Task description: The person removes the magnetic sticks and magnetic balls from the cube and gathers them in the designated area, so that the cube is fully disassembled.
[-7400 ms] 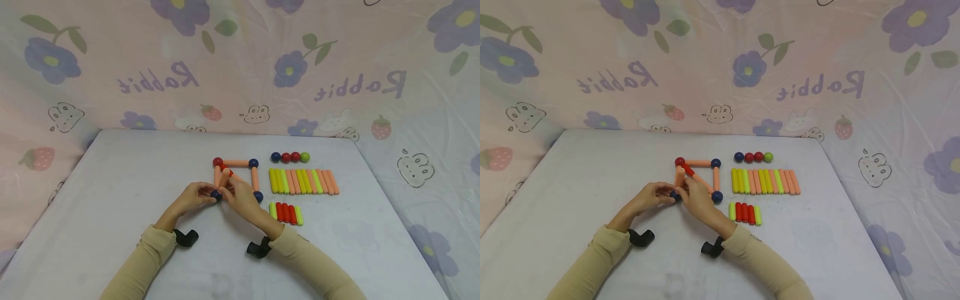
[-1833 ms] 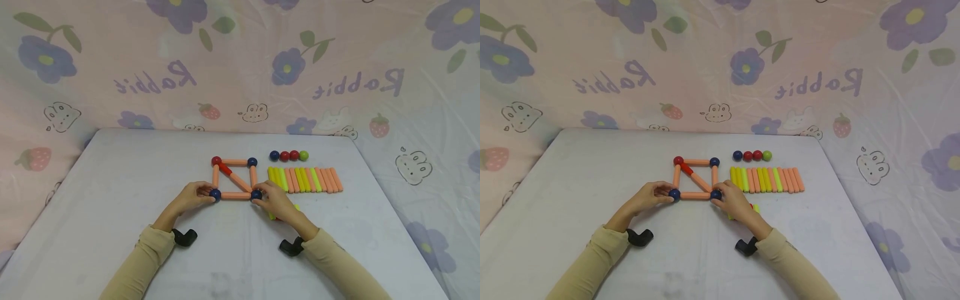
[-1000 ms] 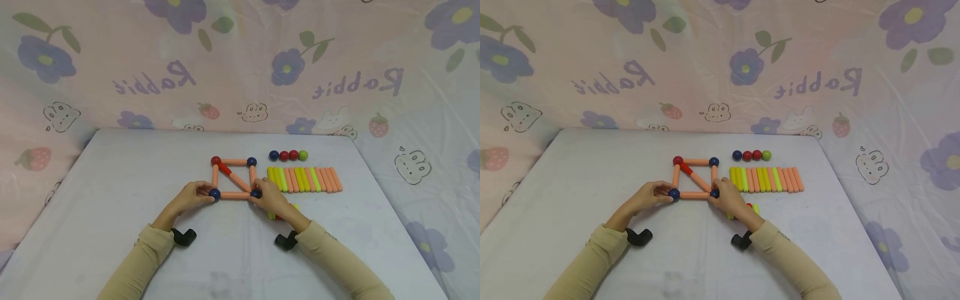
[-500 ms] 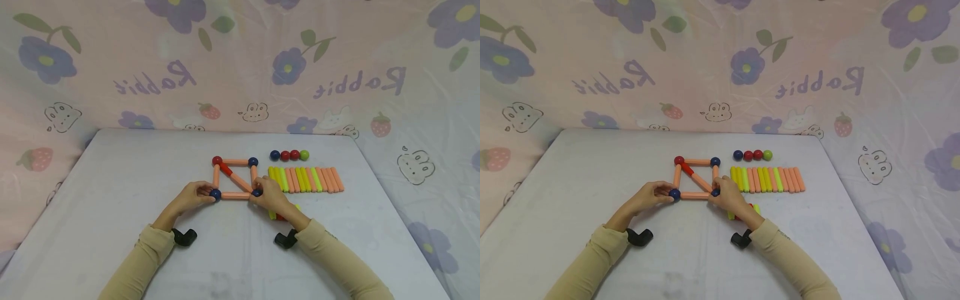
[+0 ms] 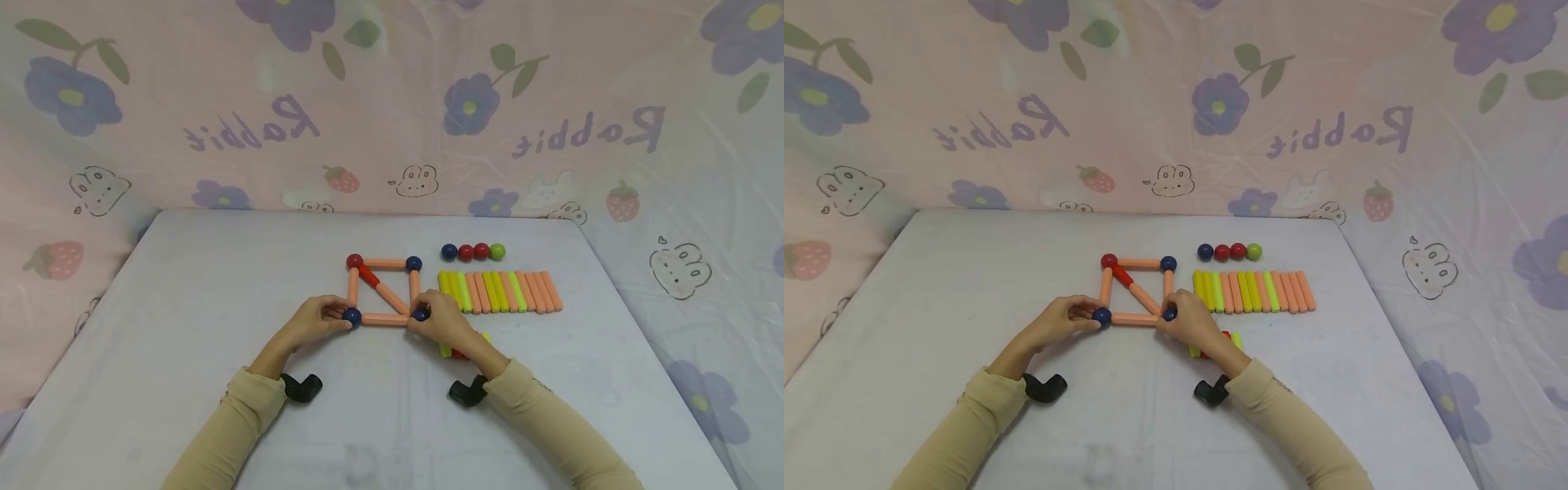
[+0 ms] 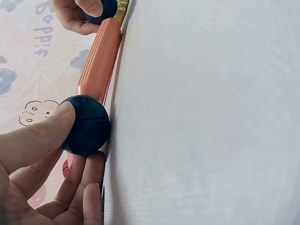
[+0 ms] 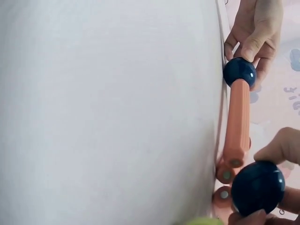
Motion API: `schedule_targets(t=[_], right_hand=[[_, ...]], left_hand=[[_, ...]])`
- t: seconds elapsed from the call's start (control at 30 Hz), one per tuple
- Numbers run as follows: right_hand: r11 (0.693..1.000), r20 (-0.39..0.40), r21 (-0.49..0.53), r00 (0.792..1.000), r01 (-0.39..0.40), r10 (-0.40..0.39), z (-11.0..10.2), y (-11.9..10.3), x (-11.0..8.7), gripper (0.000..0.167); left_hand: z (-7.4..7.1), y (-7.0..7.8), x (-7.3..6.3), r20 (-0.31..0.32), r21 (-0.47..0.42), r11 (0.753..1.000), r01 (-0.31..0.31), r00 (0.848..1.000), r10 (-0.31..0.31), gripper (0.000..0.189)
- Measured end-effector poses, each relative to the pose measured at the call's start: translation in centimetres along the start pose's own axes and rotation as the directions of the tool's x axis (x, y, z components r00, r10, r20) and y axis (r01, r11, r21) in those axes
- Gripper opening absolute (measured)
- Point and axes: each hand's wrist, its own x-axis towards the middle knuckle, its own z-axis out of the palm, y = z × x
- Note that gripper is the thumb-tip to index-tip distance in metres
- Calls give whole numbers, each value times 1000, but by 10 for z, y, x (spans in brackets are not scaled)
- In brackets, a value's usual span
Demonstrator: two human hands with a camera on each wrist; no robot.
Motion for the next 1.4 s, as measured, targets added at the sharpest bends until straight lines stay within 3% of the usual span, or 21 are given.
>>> schedule_targets(t=[0.43,0.77,1.07,1.4], right_hand=[[994,-94,108,995,30,-20,-19,16,-18,27],[978,-145,190,983,-84,112,-47,38,-22,37],[967,-172,220,971,-124,164,-74,57,-21,41],[926,-173,273,933,-261,314,-101,85,-12,47]], left_hand=[[-1,-2,-1,1,3,1000,-15,1000,15,36],[-1,-2,-1,1,3,1000,-20,1000,20,36],[-1,-1,-1,-3,9,1000,-1,1000,1,36],[1,-1,0,-1,3,1000,-18,1000,18,36]])
